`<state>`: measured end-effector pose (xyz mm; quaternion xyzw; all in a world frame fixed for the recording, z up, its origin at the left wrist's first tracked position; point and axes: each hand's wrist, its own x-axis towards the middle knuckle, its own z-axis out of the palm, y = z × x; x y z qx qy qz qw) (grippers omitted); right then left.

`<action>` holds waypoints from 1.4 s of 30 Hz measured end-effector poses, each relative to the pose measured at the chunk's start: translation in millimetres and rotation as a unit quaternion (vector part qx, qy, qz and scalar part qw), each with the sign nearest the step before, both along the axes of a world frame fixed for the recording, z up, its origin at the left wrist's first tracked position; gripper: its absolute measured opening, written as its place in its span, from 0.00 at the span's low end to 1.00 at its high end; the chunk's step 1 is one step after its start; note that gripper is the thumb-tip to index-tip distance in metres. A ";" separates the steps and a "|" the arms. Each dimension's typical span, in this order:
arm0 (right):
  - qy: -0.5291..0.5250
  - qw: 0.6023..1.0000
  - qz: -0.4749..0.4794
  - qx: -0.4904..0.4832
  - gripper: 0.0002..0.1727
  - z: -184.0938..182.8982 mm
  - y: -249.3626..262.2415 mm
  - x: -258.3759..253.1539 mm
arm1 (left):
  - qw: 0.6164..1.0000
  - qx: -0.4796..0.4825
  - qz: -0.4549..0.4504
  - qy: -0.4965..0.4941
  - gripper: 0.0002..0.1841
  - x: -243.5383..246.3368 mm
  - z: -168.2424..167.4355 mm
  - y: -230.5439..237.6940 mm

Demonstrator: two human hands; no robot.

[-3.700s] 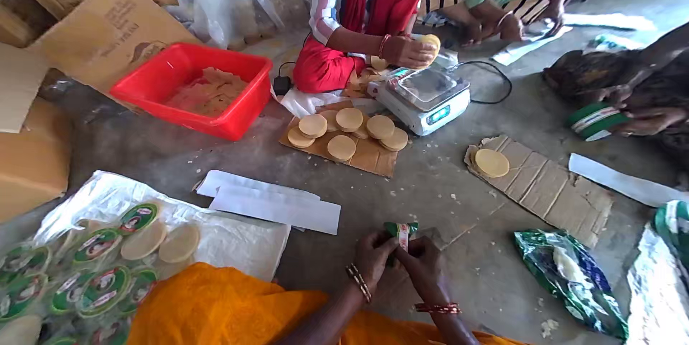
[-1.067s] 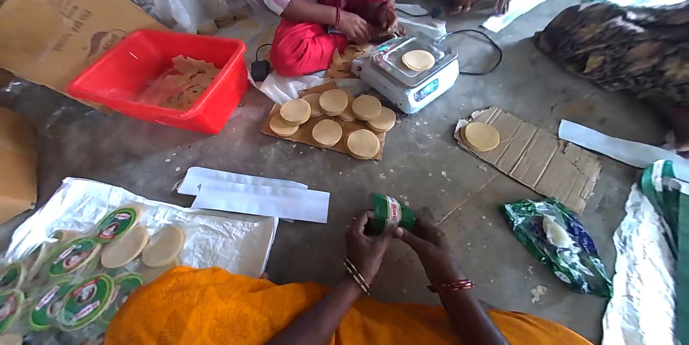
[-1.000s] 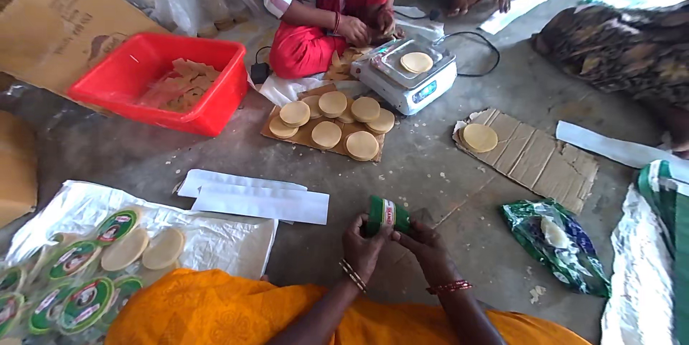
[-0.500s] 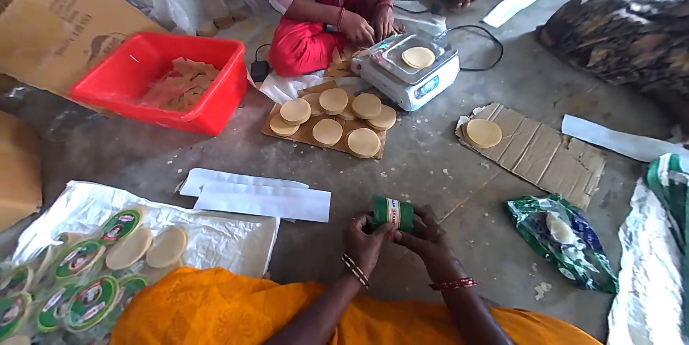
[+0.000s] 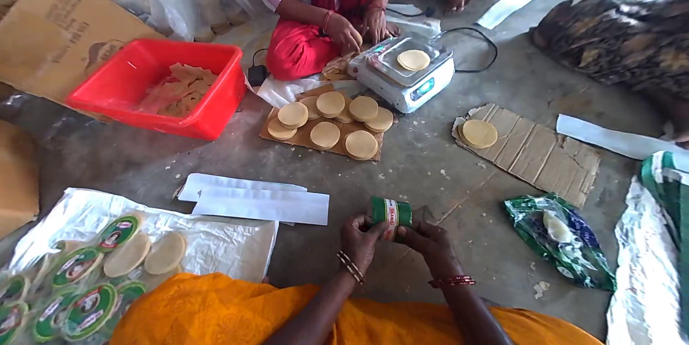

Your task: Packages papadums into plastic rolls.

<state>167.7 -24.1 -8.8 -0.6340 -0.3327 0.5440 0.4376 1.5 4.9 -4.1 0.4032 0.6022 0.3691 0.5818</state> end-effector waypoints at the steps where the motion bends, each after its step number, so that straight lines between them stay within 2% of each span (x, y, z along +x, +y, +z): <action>1: -0.010 1.000 0.000 -0.005 0.05 -0.4 -0.1 0.3 | 1.000 0.002 -0.005 0.007 0.10 0.0 -0.1 0.1; 6: -0.052 0.998 -0.010 -0.039 0.10 0.4 1.8 -2.3 | 1.000 0.009 -0.009 0.015 0.11 2.1 0.7 -1.3; 17: -0.070 0.997 -0.021 -0.019 0.11 0.0 4.8 -6.6 | 1.000 0.007 0.020 0.003 0.11 6.6 -1.1 -1.6; 23: -0.042 0.999 -0.018 -0.010 0.13 -0.5 4.8 -7.6 | 0.999 0.019 0.026 -0.004 0.11 6.9 -5.7 0.4; 26: -0.013 0.999 0.029 0.022 0.10 1.5 0.7 -8.1 | 0.999 0.021 0.030 0.001 0.11 5.3 -5.8 2.1; 28: -0.008 0.999 0.039 0.033 0.13 0.8 -1.1 -12.8 | 0.999 0.025 0.033 0.005 0.10 5.0 -4.4 2.0; 34: -0.008 0.998 0.034 0.058 0.17 -7.1 -6.5 -20.9 | 0.993 0.065 0.015 0.099 0.11 6.0 5.2 -6.1; 37: -0.032 0.997 0.034 0.056 0.14 -7.7 -6.7 -22.7 | 0.987 0.069 -0.010 0.142 0.13 7.2 9.5 -9.1; 42: -0.043 0.998 0.017 0.038 0.10 0.2 -3.7 -27.7 | 0.986 0.082 -0.026 0.141 0.11 1.2 10.2 -3.0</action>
